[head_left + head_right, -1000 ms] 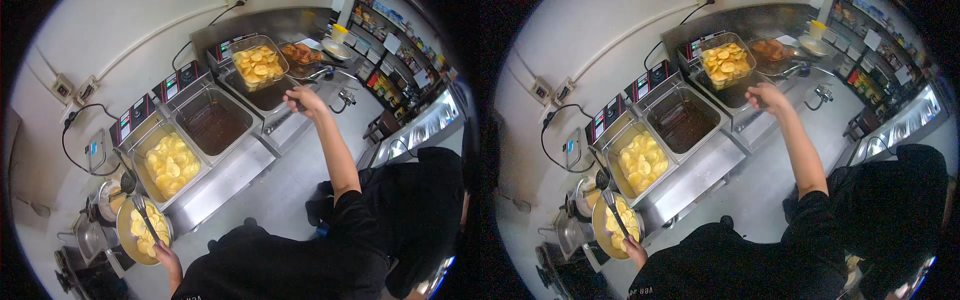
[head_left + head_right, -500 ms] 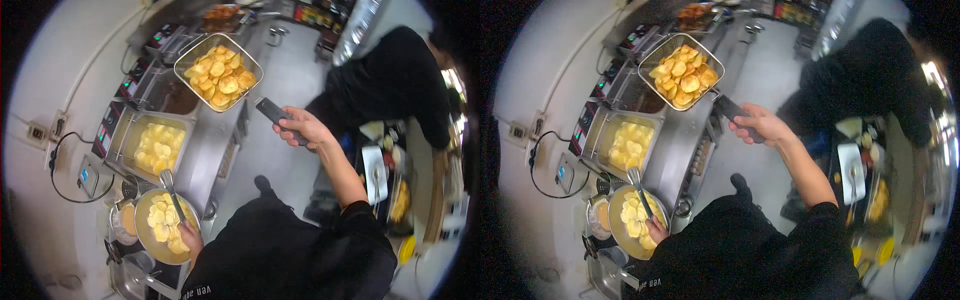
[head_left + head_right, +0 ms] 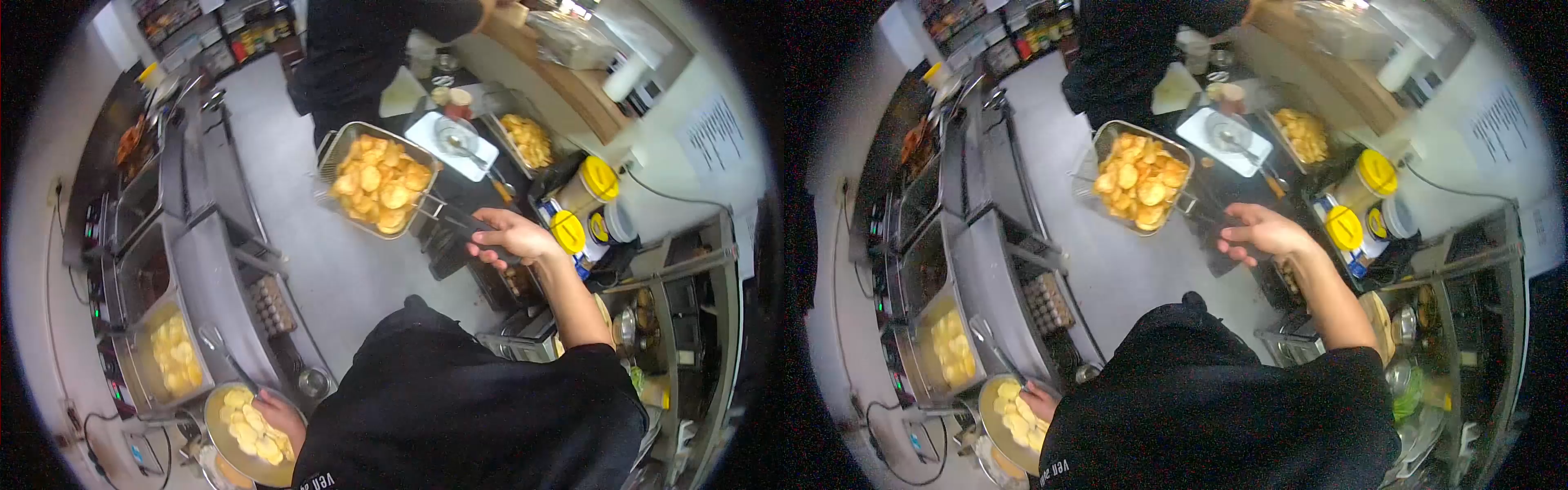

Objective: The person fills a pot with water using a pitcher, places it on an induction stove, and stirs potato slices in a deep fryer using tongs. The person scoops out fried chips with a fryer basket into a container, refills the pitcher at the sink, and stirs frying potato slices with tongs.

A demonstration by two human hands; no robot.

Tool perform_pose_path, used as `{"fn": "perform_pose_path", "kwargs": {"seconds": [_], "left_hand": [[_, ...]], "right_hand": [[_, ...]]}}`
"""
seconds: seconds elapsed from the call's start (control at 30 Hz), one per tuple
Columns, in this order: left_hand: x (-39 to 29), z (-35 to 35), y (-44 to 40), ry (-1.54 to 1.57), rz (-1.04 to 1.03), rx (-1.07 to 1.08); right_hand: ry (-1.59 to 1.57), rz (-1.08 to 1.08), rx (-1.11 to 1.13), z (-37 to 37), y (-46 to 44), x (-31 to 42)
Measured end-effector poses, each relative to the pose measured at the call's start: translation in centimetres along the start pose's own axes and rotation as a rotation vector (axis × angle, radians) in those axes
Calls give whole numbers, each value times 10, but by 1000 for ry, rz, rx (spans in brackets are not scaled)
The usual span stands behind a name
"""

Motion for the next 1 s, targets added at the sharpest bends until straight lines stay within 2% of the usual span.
{"fn": "perform_pose_path", "kwargs": {"seconds": [0.03, 0.07, 0.2, 0.23, 0.37, 0.43, 0.47, 0.5, 0.57, 0.63, 0.73, 0.83, 0.97, 1.0], "left_hand": [[-11, 2, -3, -108, -78, -27], [-19, 2, -1, -75, 24, -23], [-21, -11, -7, -160, -30, 1], [-35, -11, -5, -160, -39, 9], [-88, -18, -3, -59, -22, 43], [-114, -29, 0, 51, -209, 63], [-122, -45, 1, 62, -258, 83], [-164, -38, 11, 162, -124, 195], [-203, -62, 23, 163, -230, 210], [-254, -80, 36, 270, -389, 280], [-327, -105, 55, 206, -470, 505], [-400, -118, 78, 252, -571, 655], [-453, -157, 104, 358, -612, 809], [-467, -162, 113, 394, -609, 878]], "right_hand": [[-6, 5, -77, 18, 14, 0], [-9, 27, -127, 35, 27, 0], [38, 66, -309, 121, 39, -9], [63, 51, -439, 137, 42, -7], [90, 75, -563, 213, 21, -10], [42, 125, -686, 251, 5, -11], [102, 141, -676, 269, -2, -8], [100, 141, -673, 283, -12, -9], [81, 242, -828, 317, -30, -11], [94, 235, -820, 351, -54, -19], [220, 209, -941, 397, -96, -37], [511, 286, -1141, 439, -139, -54], [805, 257, -1370, 420, -138, -32], [716, 190, -1291, 408, -131, -21]]}}
Point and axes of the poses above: each hand's wrist, its own y-axis away from the middle knuckle, its own z-axis out of the back of the hand, x = y × z, the point moved 3 cm from there along -y, towards the middle knuckle, and after that the axes turned 4 degrees about -x, right-handed, at the moved point
